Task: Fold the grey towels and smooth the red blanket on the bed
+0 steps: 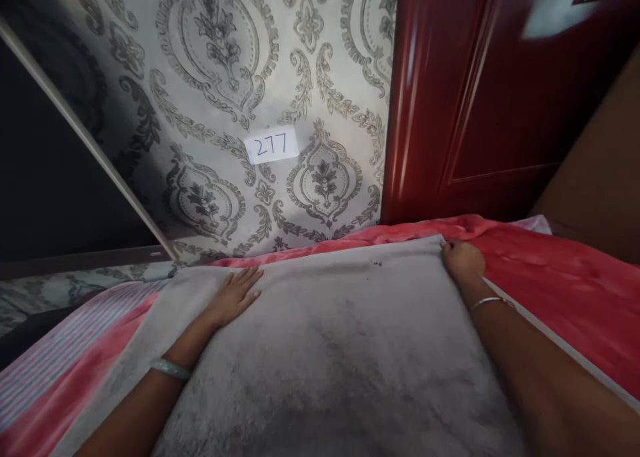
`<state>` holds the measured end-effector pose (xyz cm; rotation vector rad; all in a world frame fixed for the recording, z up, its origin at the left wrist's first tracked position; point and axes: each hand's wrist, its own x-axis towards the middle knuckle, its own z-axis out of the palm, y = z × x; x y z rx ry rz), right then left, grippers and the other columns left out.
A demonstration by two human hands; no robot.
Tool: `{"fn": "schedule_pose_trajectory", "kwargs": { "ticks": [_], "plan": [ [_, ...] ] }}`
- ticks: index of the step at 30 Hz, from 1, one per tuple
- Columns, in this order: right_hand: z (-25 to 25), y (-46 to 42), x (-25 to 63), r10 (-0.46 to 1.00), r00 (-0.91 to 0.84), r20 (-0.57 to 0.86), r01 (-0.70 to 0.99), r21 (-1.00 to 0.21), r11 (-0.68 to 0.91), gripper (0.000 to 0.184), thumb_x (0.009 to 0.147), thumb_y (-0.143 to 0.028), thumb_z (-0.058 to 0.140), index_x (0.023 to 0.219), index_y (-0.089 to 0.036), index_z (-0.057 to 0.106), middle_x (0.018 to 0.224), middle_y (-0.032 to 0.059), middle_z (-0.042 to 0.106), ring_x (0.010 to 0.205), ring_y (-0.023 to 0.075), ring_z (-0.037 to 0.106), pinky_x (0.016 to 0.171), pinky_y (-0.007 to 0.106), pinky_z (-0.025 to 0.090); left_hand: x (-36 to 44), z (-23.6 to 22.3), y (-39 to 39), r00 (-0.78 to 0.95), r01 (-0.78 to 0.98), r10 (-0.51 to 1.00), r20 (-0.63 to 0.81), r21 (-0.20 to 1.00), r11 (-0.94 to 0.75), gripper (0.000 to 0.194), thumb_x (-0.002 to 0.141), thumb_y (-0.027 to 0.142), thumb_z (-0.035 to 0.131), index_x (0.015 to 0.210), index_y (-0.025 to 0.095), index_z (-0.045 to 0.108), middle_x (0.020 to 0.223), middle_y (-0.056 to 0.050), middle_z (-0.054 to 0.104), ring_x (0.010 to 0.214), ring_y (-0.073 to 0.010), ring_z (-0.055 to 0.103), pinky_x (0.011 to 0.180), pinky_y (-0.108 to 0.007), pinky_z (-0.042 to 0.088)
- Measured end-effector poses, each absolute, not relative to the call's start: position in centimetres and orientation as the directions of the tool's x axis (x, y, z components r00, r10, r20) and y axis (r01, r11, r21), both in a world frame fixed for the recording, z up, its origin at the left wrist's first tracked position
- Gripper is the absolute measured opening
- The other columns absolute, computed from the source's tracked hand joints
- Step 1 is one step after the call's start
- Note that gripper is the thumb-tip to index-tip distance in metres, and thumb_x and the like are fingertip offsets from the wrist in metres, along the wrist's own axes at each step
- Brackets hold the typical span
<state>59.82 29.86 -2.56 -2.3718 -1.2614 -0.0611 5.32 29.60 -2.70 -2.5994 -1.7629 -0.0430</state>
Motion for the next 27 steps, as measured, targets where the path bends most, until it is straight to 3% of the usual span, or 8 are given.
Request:
{"fn": "schedule_pose_trajectory", "kwargs": {
  "ticks": [3,5,8,12,14,19,24,27],
  "plan": [
    [-2.4,30.1,58.9,0.753,0.606,0.255,0.780,-0.376,-0.500,0.048,0.100,-0.026,0.035,0.131,-0.001,0.062,0.125,0.0308,0.061,0.116,0.0388,0.057,0.083,0.043,0.045,4.8,-3.1,29.7,0.336,0.941,0.939,0.074,0.004,-0.337,0.061,0.099,0.052,0.035,0.155,0.026,0.036,0.163,-0.009,0.030,0.152,-0.0267,0.025,0.122,-0.055,0.017],
    [-1.8,30.0,56.7,0.781,0.501,0.373,0.855,-0.350,-0.382,0.052,0.102,-0.029,0.033,0.143,-0.003,0.052,0.142,0.0279,0.050,0.132,0.0370,0.045,0.099,0.048,0.040,4.7,-2.8,29.6,0.318,0.947,0.943,0.100,0.000,-0.320,0.061,0.099,0.052,0.035,0.154,0.024,0.038,0.162,-0.011,0.032,0.151,-0.0274,0.026,0.122,-0.056,0.019],
    [-1.1,29.1,50.3,0.864,0.054,0.501,0.977,-0.207,0.059,0.056,0.099,-0.031,0.039,0.149,-0.005,0.044,0.153,0.0226,0.042,0.143,0.0314,0.034,0.115,0.049,0.028,5.7,-2.2,29.3,0.311,0.949,0.942,0.124,0.007,-0.314,0.062,0.099,0.051,0.038,0.153,0.021,0.041,0.162,-0.014,0.032,0.151,-0.0300,0.027,0.121,-0.059,0.020],
    [-2.5,26.7,39.6,0.780,-0.559,0.282,0.791,-0.102,0.603,0.064,0.098,-0.047,0.045,0.156,-0.021,0.038,0.162,0.0113,0.030,0.150,0.0291,0.022,0.121,0.054,0.016,9.1,-2.3,28.5,0.526,0.843,0.824,0.212,-0.001,-0.538,0.068,0.096,0.057,0.043,0.156,0.028,0.033,0.164,-0.009,0.028,0.153,-0.0302,0.022,0.122,-0.060,0.013],
    [-3.7,25.9,36.2,0.723,-0.663,0.196,0.709,-0.145,0.690,0.066,0.100,-0.053,0.040,0.158,-0.023,0.032,0.163,0.0093,0.026,0.151,0.0271,0.020,0.122,0.054,0.012,10.6,-3.0,28.3,0.624,0.773,0.760,0.181,-0.002,-0.634,0.068,0.096,0.060,0.042,0.157,0.032,0.029,0.164,-0.007,0.028,0.153,-0.0282,0.022,0.123,-0.058,0.012],
    [-4.7,28.0,37.8,0.806,-0.581,0.111,0.788,-0.172,0.591,0.062,0.102,-0.056,0.032,0.157,-0.027,0.035,0.164,0.0066,0.023,0.152,0.0270,0.018,0.122,0.057,0.008,9.5,-3.7,29.3,0.506,0.860,0.857,0.100,0.014,-0.509,0.062,0.099,0.059,0.034,0.155,0.032,0.035,0.163,-0.006,0.031,0.152,-0.0286,0.024,0.122,-0.058,0.018],
    [-4.1,30.5,46.5,0.971,-0.239,0.011,0.967,-0.082,0.239,0.061,0.102,-0.052,0.027,0.159,-0.029,0.030,0.165,0.0047,0.018,0.152,0.0293,0.015,0.119,0.062,0.013,4.0,-2.3,29.8,0.196,0.978,0.978,0.071,-0.081,-0.190,0.060,0.100,0.050,0.033,0.154,0.026,0.037,0.162,-0.010,0.032,0.151,-0.0305,0.027,0.121,-0.058,0.019],
    [-4.2,29.7,51.5,0.997,-0.079,0.014,0.995,-0.067,0.080,0.060,0.103,-0.050,0.026,0.159,-0.030,0.030,0.166,0.0036,0.018,0.152,0.0289,0.014,0.120,0.060,0.014,2.1,-1.9,29.1,0.160,0.977,0.981,0.114,-0.159,-0.141,0.058,0.100,0.046,0.035,0.153,0.022,0.042,0.160,-0.011,0.037,0.150,-0.0301,0.030,0.121,-0.056,0.018]
  ]
}}
